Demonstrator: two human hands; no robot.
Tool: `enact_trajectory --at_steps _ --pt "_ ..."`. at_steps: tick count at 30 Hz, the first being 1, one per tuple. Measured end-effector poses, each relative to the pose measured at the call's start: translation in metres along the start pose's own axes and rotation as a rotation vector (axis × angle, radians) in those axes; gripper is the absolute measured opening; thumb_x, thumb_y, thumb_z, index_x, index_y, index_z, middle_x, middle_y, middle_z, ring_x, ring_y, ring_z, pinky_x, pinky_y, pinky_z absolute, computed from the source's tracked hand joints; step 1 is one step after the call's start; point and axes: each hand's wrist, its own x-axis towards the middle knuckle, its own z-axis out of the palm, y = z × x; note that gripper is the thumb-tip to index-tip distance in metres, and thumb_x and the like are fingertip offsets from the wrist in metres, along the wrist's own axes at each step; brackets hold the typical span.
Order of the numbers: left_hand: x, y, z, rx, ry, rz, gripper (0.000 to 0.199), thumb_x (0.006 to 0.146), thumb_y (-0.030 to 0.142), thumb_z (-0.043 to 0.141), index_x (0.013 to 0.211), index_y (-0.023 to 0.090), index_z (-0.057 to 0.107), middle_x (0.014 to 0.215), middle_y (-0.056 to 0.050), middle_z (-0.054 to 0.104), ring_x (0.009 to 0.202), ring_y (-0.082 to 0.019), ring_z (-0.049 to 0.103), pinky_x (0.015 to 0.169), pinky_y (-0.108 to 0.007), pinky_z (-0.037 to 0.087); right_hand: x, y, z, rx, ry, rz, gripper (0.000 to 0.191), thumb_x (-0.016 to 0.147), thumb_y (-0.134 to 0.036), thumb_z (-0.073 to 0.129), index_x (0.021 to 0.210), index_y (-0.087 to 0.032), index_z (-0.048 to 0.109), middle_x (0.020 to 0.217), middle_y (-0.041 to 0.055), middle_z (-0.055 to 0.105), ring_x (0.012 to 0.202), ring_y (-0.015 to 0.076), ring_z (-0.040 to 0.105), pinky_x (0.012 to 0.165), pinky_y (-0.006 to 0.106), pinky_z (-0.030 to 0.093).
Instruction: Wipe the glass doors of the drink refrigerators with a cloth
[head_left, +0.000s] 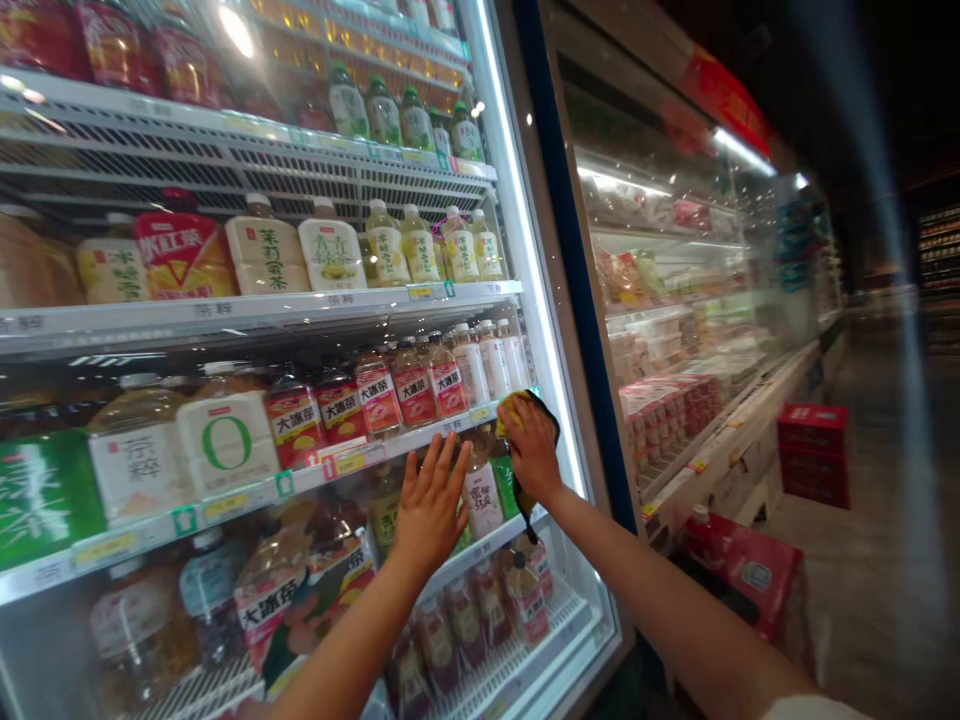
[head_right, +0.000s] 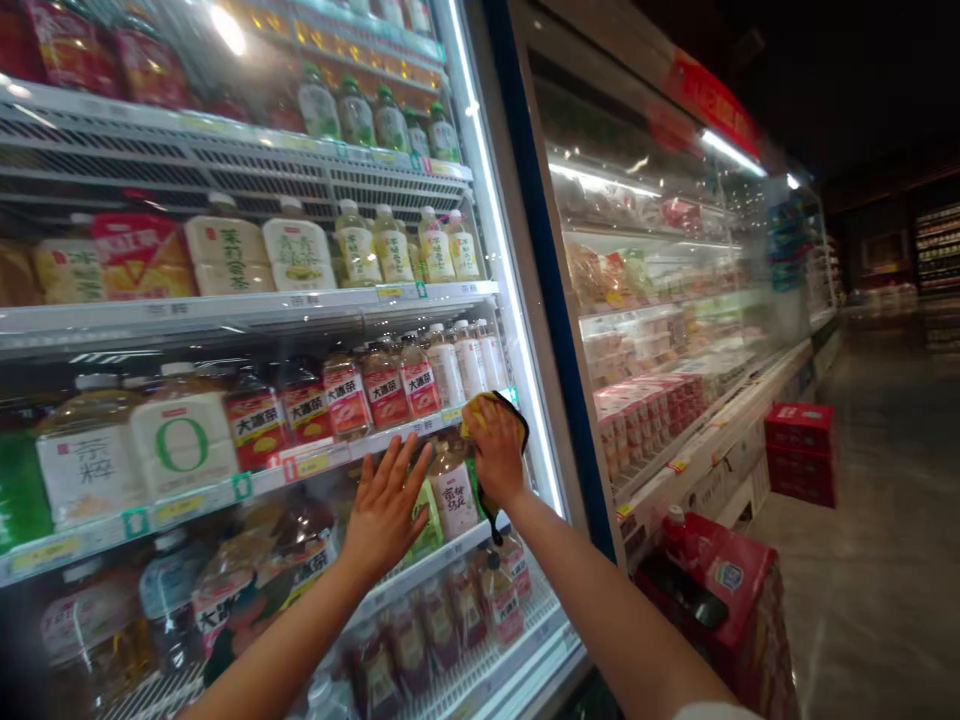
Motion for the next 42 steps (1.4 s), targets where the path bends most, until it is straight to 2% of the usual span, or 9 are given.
enact_trajectory --at_steps 3,7,15,18,27,30,36,38,42 --pt "0.017 0.006 0.003 -0.005 -0.020 0.031 0.089 0.084 0.039 0.069 0.161 0.021 0.028 0.169 -0.011 0.020 0.158 -0.029 0.013 0.130 -0.049 0.002 0.048 0.001 -0.013 0.002 -0.084 -0.026 0.065 0.093 -0.008 0.047 0.153 -0.034 0.045 0.166 -0.0008 0.035 0.154 0.0274 0.029 0.126 0.053 0.028" --pt "0.034 0.015 0.010 -0.009 -0.005 0.062 0.089 0.083 0.037 0.070 0.160 0.021 0.030 0.169 -0.010 0.020 0.158 -0.028 0.014 0.130 -0.047 0.008 0.092 0.033 -0.024 -0.029 -0.029 0.106 0.060 0.096 -0.015 0.047 0.154 -0.031 0.043 0.166 0.0021 0.034 0.154 0.0268 0.029 0.124 0.050 0.031" --pt "0.033 0.020 0.025 -0.050 0.067 0.106 0.088 0.087 0.036 0.067 0.162 0.021 0.024 0.169 -0.009 0.020 0.157 -0.029 0.015 0.129 -0.046 0.018 0.012 0.099 0.002 -0.005 0.171 0.211 0.052 0.101 -0.023 0.038 0.152 -0.023 0.044 0.160 0.0122 0.041 0.151 0.0265 0.033 0.121 0.051 0.034" --pt "0.034 0.019 0.026 -0.056 0.075 0.108 0.089 0.087 0.039 0.068 0.162 0.021 0.023 0.169 -0.010 0.020 0.157 -0.030 0.015 0.128 -0.047 0.019 0.010 0.107 0.005 0.023 0.208 0.210 0.051 0.100 -0.022 0.037 0.151 -0.022 0.046 0.157 0.0134 0.043 0.149 0.0266 0.035 0.121 0.052 0.034" --pt "0.033 0.019 0.026 -0.026 0.070 0.101 0.082 0.088 0.043 0.068 0.159 0.020 0.034 0.168 -0.009 0.024 0.158 -0.028 0.015 0.129 -0.044 0.017 0.144 0.105 -0.015 0.003 0.224 0.177 0.054 0.097 -0.020 0.042 0.151 -0.017 0.044 0.157 0.0154 0.043 0.148 0.0294 0.036 0.122 0.051 0.033" --pt "0.034 0.019 0.026 -0.026 0.077 0.097 0.083 0.087 0.043 0.070 0.159 0.021 0.034 0.168 -0.009 0.024 0.158 -0.028 0.016 0.129 -0.044 0.016 0.115 0.098 -0.013 -0.015 0.184 0.107 0.053 0.098 -0.023 0.044 0.151 -0.021 0.046 0.160 0.0112 0.041 0.150 0.0272 0.033 0.124 0.047 0.030" --pt "0.034 0.020 0.025 -0.038 0.070 0.098 0.086 0.086 0.043 0.070 0.160 0.021 0.031 0.168 -0.010 0.023 0.158 -0.028 0.015 0.129 -0.044 0.015 -0.012 0.114 0.004 -0.028 0.144 0.058 0.052 0.101 -0.022 0.040 0.153 -0.025 0.044 0.159 0.0103 0.044 0.151 0.0263 0.033 0.123 0.054 0.032" --pt "0.033 0.020 0.025 -0.035 0.069 0.099 0.087 0.086 0.042 0.071 0.160 0.020 0.031 0.168 -0.010 0.023 0.158 -0.028 0.014 0.129 -0.044 0.014 -0.015 0.121 0.004 -0.009 0.156 0.081 0.052 0.100 -0.021 0.041 0.151 -0.024 0.046 0.157 0.0106 0.045 0.150 0.0263 0.035 0.123 0.054 0.033" --pt "0.033 0.021 0.025 -0.029 0.066 0.098 0.088 0.086 0.041 0.070 0.161 0.021 0.028 0.168 -0.010 0.022 0.158 -0.028 0.011 0.130 -0.044 0.013 0.043 0.117 -0.002 0.020 0.217 0.154 0.050 0.101 -0.020 0.038 0.150 -0.018 0.047 0.156 0.0151 0.044 0.150 0.0274 0.034 0.123 0.053 0.033"
